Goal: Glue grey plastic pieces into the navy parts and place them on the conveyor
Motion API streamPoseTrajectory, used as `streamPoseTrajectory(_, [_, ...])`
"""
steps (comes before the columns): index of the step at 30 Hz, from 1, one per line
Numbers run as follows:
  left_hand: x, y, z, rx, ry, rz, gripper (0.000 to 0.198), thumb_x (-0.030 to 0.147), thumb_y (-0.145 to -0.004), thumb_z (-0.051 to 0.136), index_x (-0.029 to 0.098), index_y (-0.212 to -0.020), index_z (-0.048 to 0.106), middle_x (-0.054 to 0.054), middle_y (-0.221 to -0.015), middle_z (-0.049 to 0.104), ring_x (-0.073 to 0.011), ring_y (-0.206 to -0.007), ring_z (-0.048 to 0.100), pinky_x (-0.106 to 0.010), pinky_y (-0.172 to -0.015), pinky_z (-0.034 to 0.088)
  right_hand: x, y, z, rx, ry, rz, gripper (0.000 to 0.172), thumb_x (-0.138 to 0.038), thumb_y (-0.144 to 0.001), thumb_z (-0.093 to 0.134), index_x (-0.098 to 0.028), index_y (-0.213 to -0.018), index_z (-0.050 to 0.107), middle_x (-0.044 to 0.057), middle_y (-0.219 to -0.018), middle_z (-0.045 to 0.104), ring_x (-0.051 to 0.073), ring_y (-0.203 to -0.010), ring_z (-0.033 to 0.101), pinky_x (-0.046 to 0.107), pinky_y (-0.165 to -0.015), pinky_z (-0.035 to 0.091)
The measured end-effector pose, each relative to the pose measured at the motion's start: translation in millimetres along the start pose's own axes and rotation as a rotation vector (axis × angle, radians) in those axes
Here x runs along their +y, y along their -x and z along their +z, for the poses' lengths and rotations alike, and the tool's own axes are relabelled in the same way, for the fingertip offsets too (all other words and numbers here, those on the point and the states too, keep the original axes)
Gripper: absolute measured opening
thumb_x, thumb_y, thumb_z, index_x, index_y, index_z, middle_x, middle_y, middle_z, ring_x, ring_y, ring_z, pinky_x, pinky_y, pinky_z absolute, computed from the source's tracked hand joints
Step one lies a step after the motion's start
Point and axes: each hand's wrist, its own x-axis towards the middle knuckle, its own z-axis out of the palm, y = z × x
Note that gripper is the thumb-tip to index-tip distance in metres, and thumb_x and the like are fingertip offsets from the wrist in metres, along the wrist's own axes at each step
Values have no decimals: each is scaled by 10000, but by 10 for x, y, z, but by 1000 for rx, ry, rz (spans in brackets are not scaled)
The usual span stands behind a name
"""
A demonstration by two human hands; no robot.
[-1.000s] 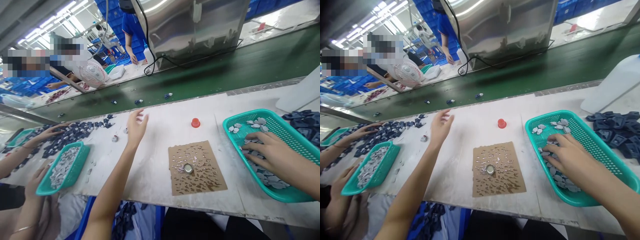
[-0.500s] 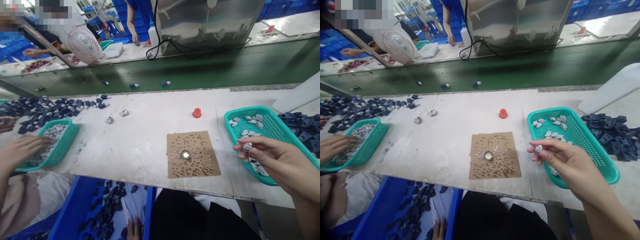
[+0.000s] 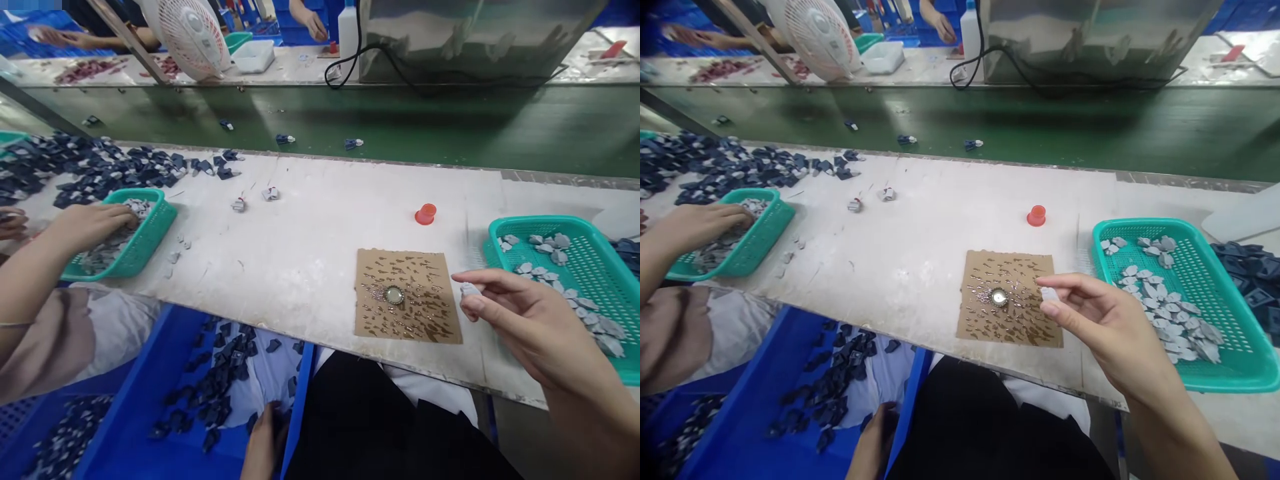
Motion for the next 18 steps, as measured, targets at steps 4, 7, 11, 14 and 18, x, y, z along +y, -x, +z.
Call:
streamPoseTrajectory(4, [41,-106,-123,32,175,-57,347,439,-644,688,198,-885,756,-210,-1040,808,-477,-1125,735,-580,-1053,545,-65,-43,74,-48,122,-37,334,-555,-816,878,-287,-1001,802,43,-963,778,176,-832,730,250,-753,635])
streamPoseTrajectory(7, [107,-143,-395,43,348,-149,383,493,-634,749,188,-866,736,-190,-951,804,-476,-997,770,-603,-961,593,-109,-104,117,-127,238,-91,332,-597,-905,771,-297,-1047,770,29,-851,789,181,-687,725,287,-645,634])
streamPoseTrajectory(11, [494,12,-926,104,757,-144,435,522,-786,780,202,-1068,694,-115,-1131,777,-289,-992,786,-406,-939,644,-56,-209,165,-173,421,-147,314,-584,-898,775,-324,-1071,809,40,-991,813,215,-857,758,278,-663,608])
streamPoseTrajectory(14, [1077,236,-1213,128,1258,-16,355,429,-781,882,194,-996,724,-59,-1010,745,-180,-873,730,-259,-806,633,56,-268,241,-176,543,-215,315,-591,-944,699,-324,-1055,825,46,-1104,804,249,-982,751,332,-748,607])
streamPoseTrajectory(18, [1902,410,-1228,-108,1510,206,341,420,-766,936,179,-931,758,-38,-900,732,-105,-724,648,-182,-665,564,207,-295,368,-143,676,-348,280,-469,-982,657,-316,-1170,796,40,-1131,796,272,-1000,740,440,-871,594])
